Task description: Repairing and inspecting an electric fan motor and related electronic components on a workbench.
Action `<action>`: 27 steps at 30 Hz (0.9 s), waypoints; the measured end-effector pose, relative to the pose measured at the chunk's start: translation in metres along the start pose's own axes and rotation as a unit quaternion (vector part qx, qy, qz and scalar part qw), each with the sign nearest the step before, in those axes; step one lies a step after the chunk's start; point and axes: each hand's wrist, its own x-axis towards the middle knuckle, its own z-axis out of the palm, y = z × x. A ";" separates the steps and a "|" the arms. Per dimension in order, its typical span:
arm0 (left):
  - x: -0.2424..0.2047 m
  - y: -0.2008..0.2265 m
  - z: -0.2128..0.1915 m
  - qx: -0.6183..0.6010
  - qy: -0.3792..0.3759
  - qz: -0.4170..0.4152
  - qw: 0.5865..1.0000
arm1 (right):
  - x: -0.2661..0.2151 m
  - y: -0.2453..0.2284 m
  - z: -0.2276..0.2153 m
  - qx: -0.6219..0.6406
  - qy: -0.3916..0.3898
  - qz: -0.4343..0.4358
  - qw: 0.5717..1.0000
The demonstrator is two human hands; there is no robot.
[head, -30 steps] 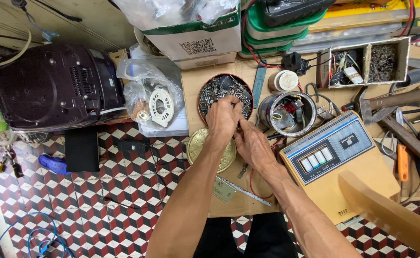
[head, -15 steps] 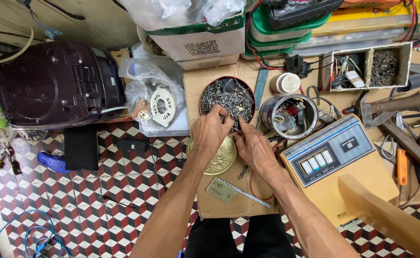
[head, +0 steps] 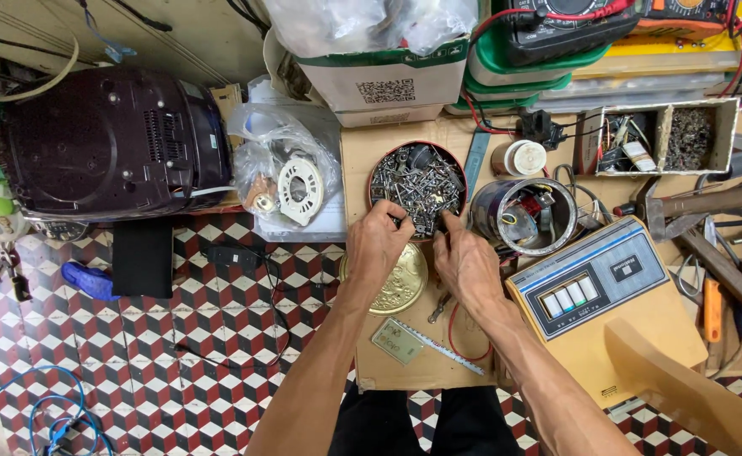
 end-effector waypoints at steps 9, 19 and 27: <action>-0.001 0.013 -0.016 -0.063 -0.054 -0.045 0.996 | 0.047 -0.027 -0.008 -0.079 -0.016 0.051 0.995; -0.009 0.011 -0.019 -0.325 -0.065 -0.115 0.937 | 0.038 -0.015 -0.001 -0.113 -0.109 0.050 0.986; -0.006 -0.005 -0.009 -0.388 -0.088 -0.175 0.900 | 0.049 -0.030 -0.010 -0.009 0.006 0.058 0.998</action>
